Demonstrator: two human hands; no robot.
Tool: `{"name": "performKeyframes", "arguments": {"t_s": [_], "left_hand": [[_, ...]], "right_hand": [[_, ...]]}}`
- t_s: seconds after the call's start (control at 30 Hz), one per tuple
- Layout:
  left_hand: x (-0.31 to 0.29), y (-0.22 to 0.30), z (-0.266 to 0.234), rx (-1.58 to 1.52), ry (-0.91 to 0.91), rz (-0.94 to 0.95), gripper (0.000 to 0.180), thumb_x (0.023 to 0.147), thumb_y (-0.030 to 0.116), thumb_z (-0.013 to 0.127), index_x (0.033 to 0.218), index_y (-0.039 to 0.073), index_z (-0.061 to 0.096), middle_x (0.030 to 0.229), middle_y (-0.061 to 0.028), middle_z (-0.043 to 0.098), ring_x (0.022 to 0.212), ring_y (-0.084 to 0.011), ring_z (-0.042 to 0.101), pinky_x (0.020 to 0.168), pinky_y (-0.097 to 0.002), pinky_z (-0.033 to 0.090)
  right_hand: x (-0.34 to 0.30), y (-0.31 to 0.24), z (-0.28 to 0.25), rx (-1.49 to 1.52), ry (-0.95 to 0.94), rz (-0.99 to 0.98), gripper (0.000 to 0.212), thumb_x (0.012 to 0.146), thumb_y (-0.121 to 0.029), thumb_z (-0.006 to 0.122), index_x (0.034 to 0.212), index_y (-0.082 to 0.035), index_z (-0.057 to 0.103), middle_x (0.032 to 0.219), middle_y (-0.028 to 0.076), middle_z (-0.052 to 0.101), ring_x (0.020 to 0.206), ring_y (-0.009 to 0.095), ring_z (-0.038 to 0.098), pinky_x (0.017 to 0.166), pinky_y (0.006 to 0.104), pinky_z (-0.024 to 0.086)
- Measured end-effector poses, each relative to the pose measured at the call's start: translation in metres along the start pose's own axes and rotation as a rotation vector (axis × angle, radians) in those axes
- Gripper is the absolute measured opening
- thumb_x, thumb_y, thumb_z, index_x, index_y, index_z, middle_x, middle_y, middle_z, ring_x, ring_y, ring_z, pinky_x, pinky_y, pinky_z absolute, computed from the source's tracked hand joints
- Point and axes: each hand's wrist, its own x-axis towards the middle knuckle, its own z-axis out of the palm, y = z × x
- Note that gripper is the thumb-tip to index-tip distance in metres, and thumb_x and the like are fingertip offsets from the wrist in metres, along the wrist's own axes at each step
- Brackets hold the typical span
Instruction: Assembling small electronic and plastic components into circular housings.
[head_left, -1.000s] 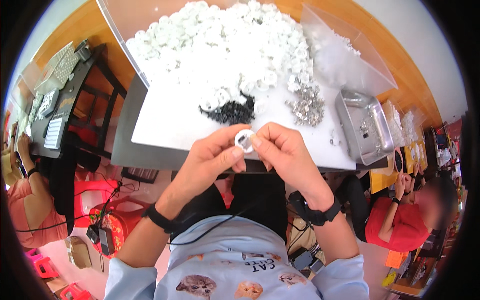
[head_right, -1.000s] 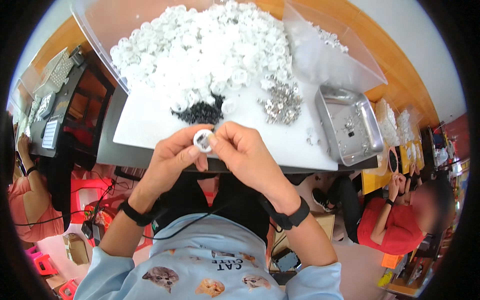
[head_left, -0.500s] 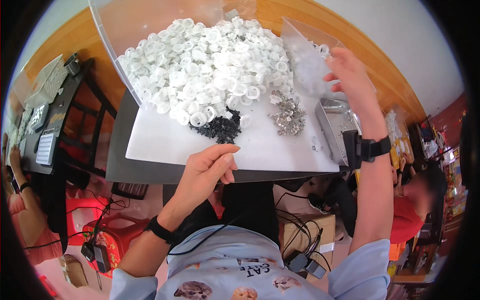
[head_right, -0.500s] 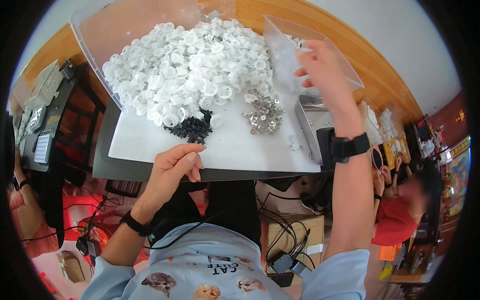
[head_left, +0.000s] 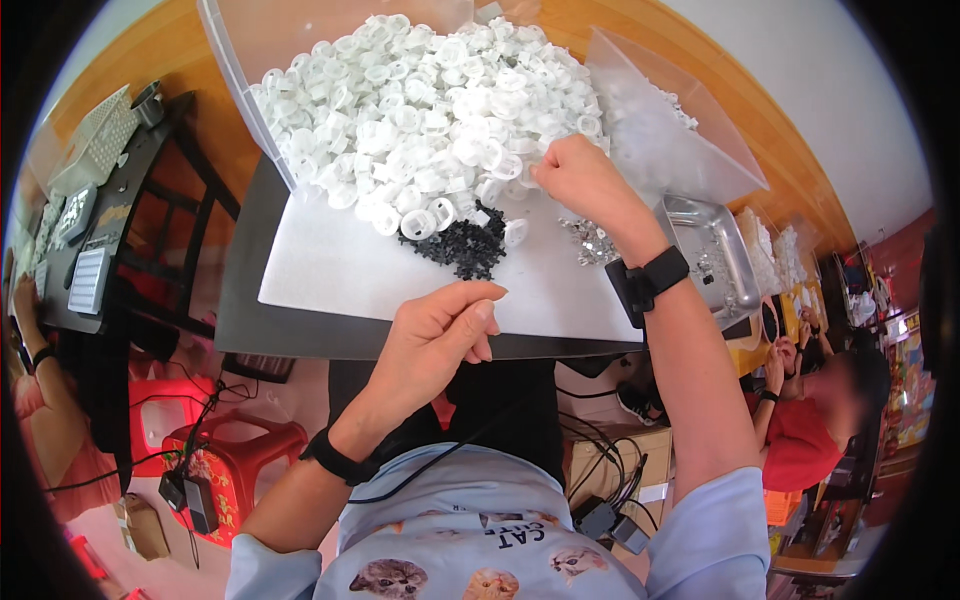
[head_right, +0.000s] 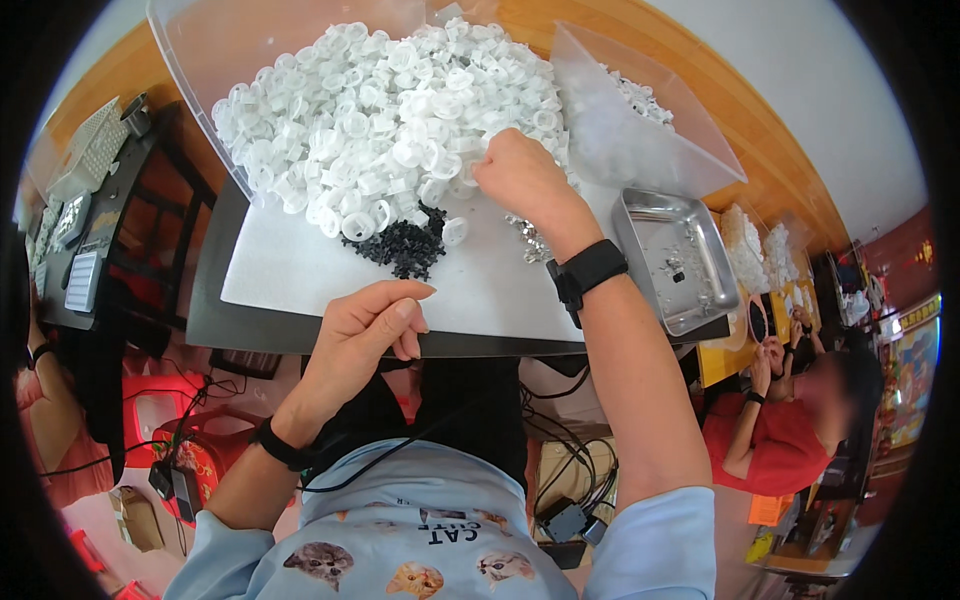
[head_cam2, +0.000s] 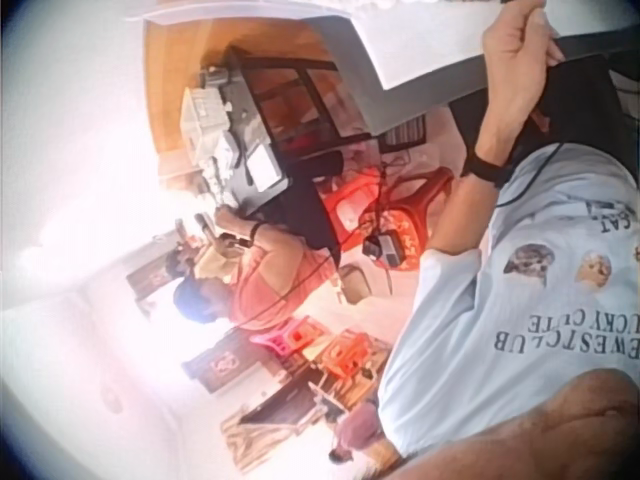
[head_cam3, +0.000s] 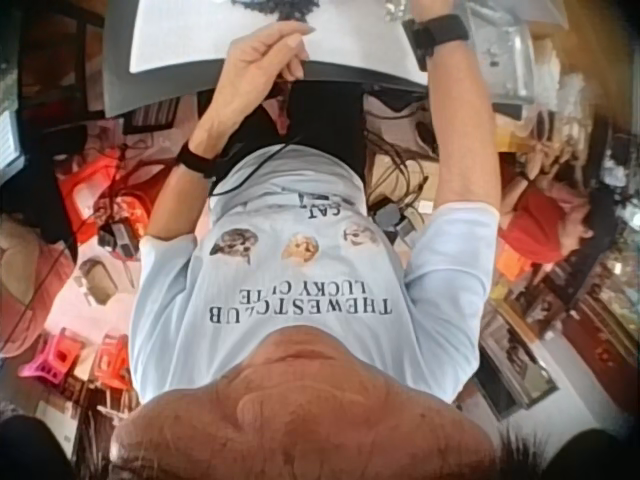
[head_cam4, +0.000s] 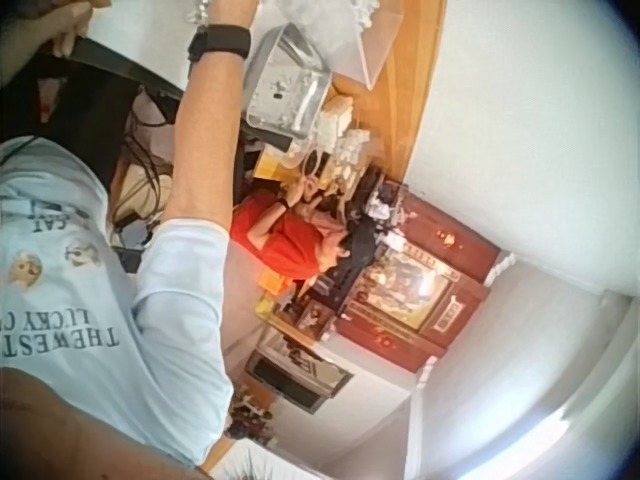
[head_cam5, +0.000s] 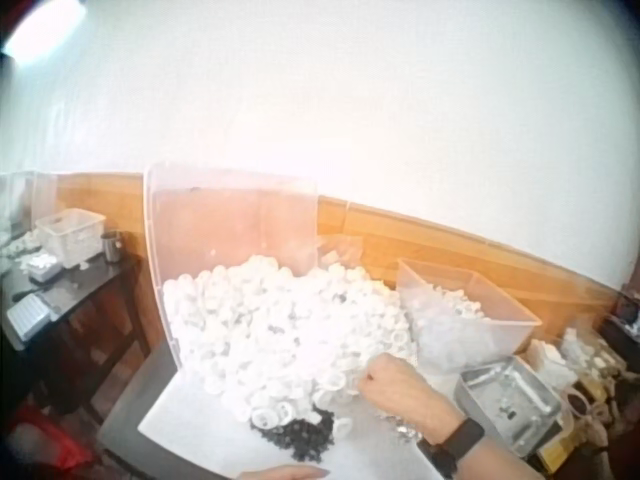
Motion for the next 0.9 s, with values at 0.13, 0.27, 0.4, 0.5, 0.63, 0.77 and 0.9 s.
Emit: {"name": "performKeyframes", "arguments": {"t_s": [0.13,0.27,0.4,0.5,0.63,0.77,0.9], "left_hand": [[0.000,-0.001,-0.002,0.008,0.007,-0.005,0.025,0.097,0.015,0.052,0.115,0.000,0.061,0.082,-0.0029,0.061,0.066,-0.0070,0.057,0.059,-0.0191,0.046],[0.001,0.000,-0.001,0.015,0.008,-0.015,0.025,0.097,0.015,0.052,0.115,-0.001,0.061,0.081,-0.0027,0.061,0.066,-0.0071,0.057,0.059,-0.0191,0.046],[0.002,0.000,-0.001,0.046,0.004,-0.002,0.025,0.097,0.014,0.051,0.114,-0.001,0.061,0.081,-0.0028,0.061,0.066,-0.0070,0.057,0.059,-0.0193,0.046],[0.001,0.001,0.000,0.064,0.004,0.007,0.025,0.097,0.015,0.050,0.114,-0.002,0.061,0.081,-0.0031,0.061,0.065,-0.0071,0.057,0.059,-0.0198,0.046],[0.003,0.003,-0.003,0.029,0.009,-0.030,0.029,0.098,0.018,0.049,0.117,-0.001,0.058,0.081,-0.0038,0.060,0.066,-0.0066,0.056,0.060,-0.0199,0.047],[0.006,0.007,0.001,-0.006,0.030,-0.026,0.037,0.099,0.018,0.046,0.131,0.000,0.047,0.087,-0.0061,0.060,0.067,-0.0085,0.057,0.060,-0.0214,0.047],[0.006,0.011,0.006,0.088,-0.010,0.018,0.042,0.097,0.017,0.051,0.135,0.002,0.044,0.092,-0.0063,0.059,0.069,-0.0077,0.055,0.062,-0.0211,0.047]], "right_hand": [[-0.003,-0.003,0.000,0.080,0.017,0.078,0.027,0.073,-0.021,0.061,0.069,0.006,0.061,0.069,0.025,0.061,0.067,0.038,0.062,0.063,0.0443,0.048],[-0.003,-0.001,-0.003,0.073,-0.025,0.069,0.031,0.072,-0.024,0.063,0.067,0.006,0.059,0.062,0.022,0.059,0.059,0.036,0.059,0.059,0.0426,0.047],[-0.002,0.003,0.003,0.023,-0.015,0.073,0.032,0.073,-0.024,0.064,0.065,0.006,0.057,0.060,0.020,0.058,0.056,0.032,0.058,0.056,0.0402,0.046],[-0.006,0.006,0.006,0.244,0.023,0.017,0.030,0.075,-0.021,0.064,0.065,0.005,0.056,0.060,0.017,0.058,0.054,0.027,0.056,0.054,0.0388,0.045],[-0.036,-0.001,-0.007,0.413,-0.047,0.078,0.025,0.080,-0.021,0.064,0.070,0.002,0.058,0.060,0.007,0.057,0.053,0.014,0.052,0.049,0.0318,0.042],[-0.083,-0.011,-0.008,0.717,-0.222,0.137,0.023,0.087,-0.022,0.062,0.076,-0.002,0.059,0.063,-0.001,0.055,0.054,0.005,0.048,0.047,0.0221,0.038],[-0.111,-0.018,0.005,0.899,-0.300,0.137,0.022,0.092,-0.023,0.058,0.080,-0.005,0.058,0.065,-0.003,0.052,0.055,0.003,0.045,0.048,0.0180,0.037]]}}
